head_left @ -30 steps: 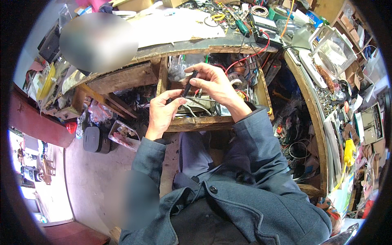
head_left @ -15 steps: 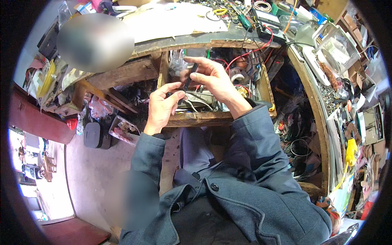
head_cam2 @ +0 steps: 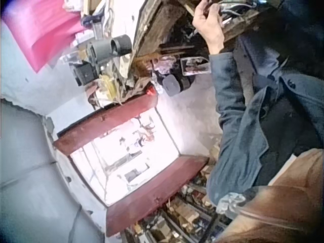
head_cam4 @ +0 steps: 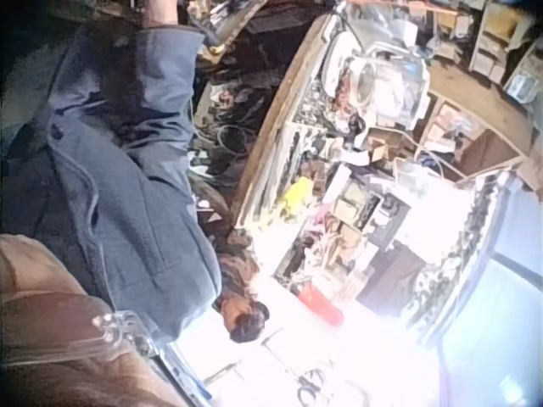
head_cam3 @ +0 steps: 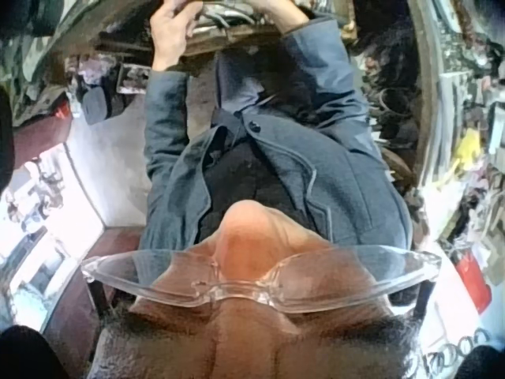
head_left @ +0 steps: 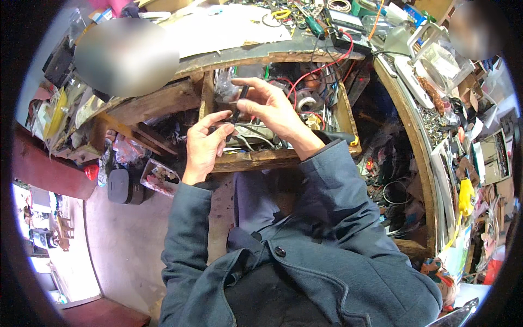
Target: The person assembles a small electronic device, likely a portable fan, by connecting wires and fitting components into a casing. They handle various tools and parts, including a screwdriver and a fan blade, while working at a cluttered workbench.
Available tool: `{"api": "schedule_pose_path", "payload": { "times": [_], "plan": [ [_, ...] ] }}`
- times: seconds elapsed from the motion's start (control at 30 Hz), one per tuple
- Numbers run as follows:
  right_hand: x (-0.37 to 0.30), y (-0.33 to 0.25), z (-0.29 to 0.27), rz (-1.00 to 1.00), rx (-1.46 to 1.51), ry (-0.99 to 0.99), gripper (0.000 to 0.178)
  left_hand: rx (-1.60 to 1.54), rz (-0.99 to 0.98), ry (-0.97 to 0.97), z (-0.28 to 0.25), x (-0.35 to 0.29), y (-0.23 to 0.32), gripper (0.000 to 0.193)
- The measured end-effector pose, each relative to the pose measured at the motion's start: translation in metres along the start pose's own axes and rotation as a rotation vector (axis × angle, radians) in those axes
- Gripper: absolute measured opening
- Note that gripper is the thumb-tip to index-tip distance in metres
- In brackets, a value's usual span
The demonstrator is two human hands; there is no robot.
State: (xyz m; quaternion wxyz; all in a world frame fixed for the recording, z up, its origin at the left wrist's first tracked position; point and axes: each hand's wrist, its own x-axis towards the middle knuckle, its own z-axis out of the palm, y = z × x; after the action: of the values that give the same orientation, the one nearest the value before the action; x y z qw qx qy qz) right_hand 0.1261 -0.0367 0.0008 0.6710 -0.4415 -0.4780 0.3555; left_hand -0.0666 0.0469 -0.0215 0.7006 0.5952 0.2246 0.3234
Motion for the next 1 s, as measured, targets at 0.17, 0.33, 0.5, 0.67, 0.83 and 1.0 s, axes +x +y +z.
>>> {"api": "schedule_pose_path", "payload": {
  "times": [0.17, 0.33, 0.5, 0.67, 0.83, 1.0],
  "plan": [
    [0.002, 0.006, -0.007, 0.067, -0.322, 0.119, 0.049, 0.042, -0.018, 0.0, 0.004, 0.002, 0.003, 0.038],
    [0.001, 0.005, 0.004, 0.076, -0.05, 0.082, 0.045, 0.007, 0.008, -0.016, 0.001, 0.0, 0.002, 0.041],
    [-0.003, -0.008, 0.009, 0.128, 0.061, 0.068, 0.047, -0.016, 0.009, -0.007, 0.003, -0.001, 0.002, 0.043],
    [0.0, 0.006, 0.001, 0.128, -0.304, 0.124, 0.047, -0.007, 0.025, -0.013, 0.004, 0.002, 0.0, 0.038],
    [-0.004, -0.002, 0.005, 0.122, 0.029, 0.045, 0.047, -0.017, -0.005, -0.008, 0.004, 0.001, 0.003, 0.046],
    [-0.007, -0.016, 0.01, 0.218, 0.187, 0.078, 0.044, -0.033, 0.009, -0.019, 0.001, 0.001, 0.0, 0.048]
  ]
}}
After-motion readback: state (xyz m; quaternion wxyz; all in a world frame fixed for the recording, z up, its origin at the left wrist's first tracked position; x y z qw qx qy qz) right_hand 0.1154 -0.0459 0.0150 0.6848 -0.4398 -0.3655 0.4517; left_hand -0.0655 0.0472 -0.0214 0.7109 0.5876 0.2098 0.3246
